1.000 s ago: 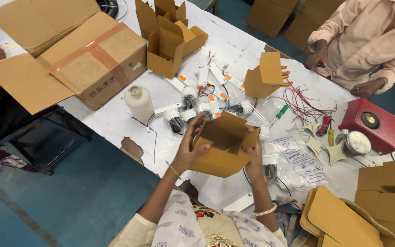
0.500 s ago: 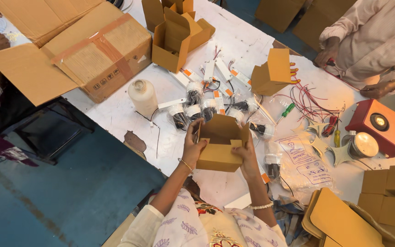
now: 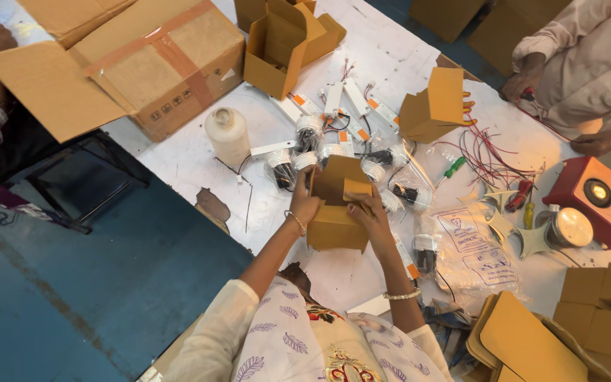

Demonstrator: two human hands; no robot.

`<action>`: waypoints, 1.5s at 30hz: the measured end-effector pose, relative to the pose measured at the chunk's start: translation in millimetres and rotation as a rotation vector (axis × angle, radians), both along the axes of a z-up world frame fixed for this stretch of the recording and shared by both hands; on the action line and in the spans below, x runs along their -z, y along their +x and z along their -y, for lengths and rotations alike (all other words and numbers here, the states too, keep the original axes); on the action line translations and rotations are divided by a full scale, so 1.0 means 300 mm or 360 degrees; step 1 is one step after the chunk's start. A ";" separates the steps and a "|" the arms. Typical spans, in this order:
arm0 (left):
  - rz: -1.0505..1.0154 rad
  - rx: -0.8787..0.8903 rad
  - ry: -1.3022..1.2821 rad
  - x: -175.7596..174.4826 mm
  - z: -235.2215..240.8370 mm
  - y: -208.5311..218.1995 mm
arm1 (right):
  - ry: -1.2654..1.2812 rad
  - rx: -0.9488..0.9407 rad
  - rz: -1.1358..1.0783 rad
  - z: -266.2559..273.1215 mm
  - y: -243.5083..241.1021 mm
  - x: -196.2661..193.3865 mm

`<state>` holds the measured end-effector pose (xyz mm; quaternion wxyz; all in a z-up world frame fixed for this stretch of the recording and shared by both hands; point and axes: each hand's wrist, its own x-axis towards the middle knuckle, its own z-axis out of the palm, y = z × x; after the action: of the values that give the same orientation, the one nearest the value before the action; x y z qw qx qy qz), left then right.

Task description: The person assembles small cardboard boxes and places wrapped electronic components inside them. The person folds the box flaps, picks up a wrapped component, places it inside, and closes the box. This process is repeated multiple times.

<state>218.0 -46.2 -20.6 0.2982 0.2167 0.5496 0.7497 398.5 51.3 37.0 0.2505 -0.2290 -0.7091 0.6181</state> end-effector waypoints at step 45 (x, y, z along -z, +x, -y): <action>-0.0672 0.0299 -0.0488 -0.100 0.148 0.203 | -0.1080 0.0271 -0.0136 0.143 0.121 -0.043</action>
<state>278.8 -90.7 9.5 0.2746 0.3706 0.6841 0.5650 434.8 8.4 49.8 0.2402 -0.3315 -0.4304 0.8045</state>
